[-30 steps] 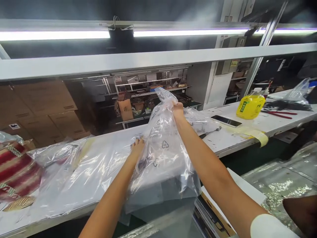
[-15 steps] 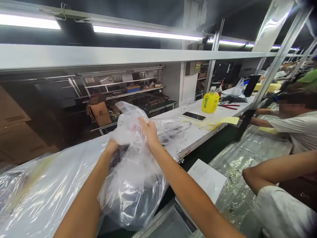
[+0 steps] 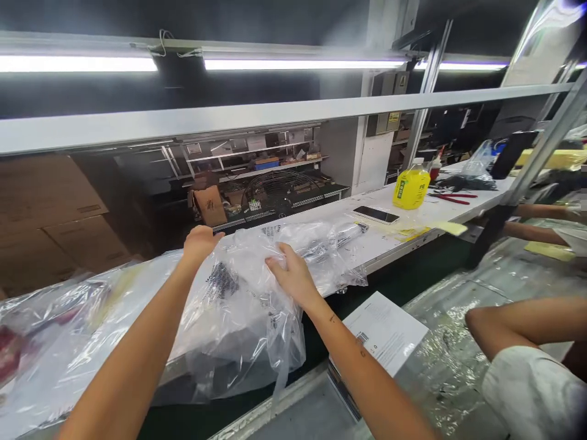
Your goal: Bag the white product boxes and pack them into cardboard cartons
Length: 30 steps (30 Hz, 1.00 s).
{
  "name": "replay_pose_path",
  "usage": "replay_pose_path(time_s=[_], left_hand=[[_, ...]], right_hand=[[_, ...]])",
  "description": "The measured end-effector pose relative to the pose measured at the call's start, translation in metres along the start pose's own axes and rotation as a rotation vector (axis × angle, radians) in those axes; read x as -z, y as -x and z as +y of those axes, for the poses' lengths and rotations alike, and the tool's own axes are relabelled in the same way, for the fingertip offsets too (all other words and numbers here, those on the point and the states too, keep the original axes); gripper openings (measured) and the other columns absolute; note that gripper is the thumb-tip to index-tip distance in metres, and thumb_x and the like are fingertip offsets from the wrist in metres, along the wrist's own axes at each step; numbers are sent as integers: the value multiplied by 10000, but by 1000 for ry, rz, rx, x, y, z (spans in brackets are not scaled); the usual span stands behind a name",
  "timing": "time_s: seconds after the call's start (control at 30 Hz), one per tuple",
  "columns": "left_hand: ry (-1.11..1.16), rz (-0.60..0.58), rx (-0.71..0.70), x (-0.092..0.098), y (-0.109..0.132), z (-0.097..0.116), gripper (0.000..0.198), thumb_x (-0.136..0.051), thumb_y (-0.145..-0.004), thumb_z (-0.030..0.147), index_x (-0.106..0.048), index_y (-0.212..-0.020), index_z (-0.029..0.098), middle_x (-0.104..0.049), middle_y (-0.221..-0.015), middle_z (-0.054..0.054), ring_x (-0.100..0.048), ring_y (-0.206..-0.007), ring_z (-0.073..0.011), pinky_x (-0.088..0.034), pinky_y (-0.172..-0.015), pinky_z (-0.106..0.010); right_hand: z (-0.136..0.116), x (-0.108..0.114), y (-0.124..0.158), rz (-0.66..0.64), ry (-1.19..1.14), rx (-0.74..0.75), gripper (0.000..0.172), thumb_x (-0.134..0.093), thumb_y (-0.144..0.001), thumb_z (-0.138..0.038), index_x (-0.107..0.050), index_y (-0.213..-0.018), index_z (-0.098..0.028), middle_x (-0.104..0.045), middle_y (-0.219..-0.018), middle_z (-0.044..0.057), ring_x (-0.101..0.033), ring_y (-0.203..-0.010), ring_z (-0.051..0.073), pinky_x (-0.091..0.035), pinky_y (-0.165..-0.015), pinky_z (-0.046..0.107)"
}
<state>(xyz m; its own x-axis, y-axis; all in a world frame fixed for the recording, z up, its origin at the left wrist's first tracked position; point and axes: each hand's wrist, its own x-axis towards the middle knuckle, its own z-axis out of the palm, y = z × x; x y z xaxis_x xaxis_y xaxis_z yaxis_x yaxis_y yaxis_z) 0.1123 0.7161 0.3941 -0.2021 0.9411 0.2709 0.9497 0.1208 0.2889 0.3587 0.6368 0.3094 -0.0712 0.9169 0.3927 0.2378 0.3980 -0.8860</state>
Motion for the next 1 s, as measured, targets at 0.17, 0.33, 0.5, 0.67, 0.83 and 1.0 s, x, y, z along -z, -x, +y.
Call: replay_pose_path(time_s=[0.17, 0.33, 0.5, 0.67, 0.83, 1.0], left_hand=[[527, -256, -269, 34, 111, 5, 580, -534, -881, 633, -605, -1321, 262, -661, -1317, -85, -607, -1213, -308, -456, -1059, -393], [768, -429, -431, 11, 276, -2, 618, -789, -736, 582, -636, -1317, 437, -614, -1383, -36, -577, -1245, -307, -491, -1027, -382], [900, -201, -160, -25, 353, -13, 369, -696, -778, 582, -659, -637, 243, -662, -866, -66, -615, -812, -233, -507, -741, -338], [800, 34, 211, -41, 386, -26, 540, -701, -712, 596, -369, -538, 207, -358, -525, 48, -320, -550, -113, -276, -541, -259], [924, -223, -2, -20, 398, -52, 498, -523, -843, 597, -473, -562, 189, -442, -581, 13, -403, -590, -126, -314, -566, -259], [971, -428, -53, 16, 390, -92, 314, -655, -799, 458, -736, -897, 171, -679, -755, -40, -529, -585, -136, -401, -544, -245]], right_hand=[[-8, 10, 88, 239, -226, 238, 473, -545, -914, -402, -480, -1365, -274, -523, -1410, 104, -513, -1309, 266, -408, -1124, 425], [-14, -6, 205, -60, -473, -35, 421, -363, -1028, -532, -556, -1364, -366, -576, -1386, 54, -514, -1330, 252, -407, -1149, 427], [-25, -17, 256, -212, -387, -128, 420, -502, -965, -617, -691, -1184, -313, -656, -1242, 67, -593, -1216, 266, -462, -1087, 428], [-29, -28, 302, -80, -414, -322, 730, -683, -843, -627, -480, -1452, -280, -551, -1408, 108, -597, -1205, 276, -528, -998, 426], [-23, -32, 332, -113, -342, -473, 558, -802, -723, -572, -656, -1107, -195, -715, -956, 81, -678, -832, 228, -569, -771, 366], [-13, 23, 327, -342, -330, -421, 364, -812, -761, -505, -723, -923, -193, -747, -878, 55, -701, -802, 197, -568, -794, 327]])
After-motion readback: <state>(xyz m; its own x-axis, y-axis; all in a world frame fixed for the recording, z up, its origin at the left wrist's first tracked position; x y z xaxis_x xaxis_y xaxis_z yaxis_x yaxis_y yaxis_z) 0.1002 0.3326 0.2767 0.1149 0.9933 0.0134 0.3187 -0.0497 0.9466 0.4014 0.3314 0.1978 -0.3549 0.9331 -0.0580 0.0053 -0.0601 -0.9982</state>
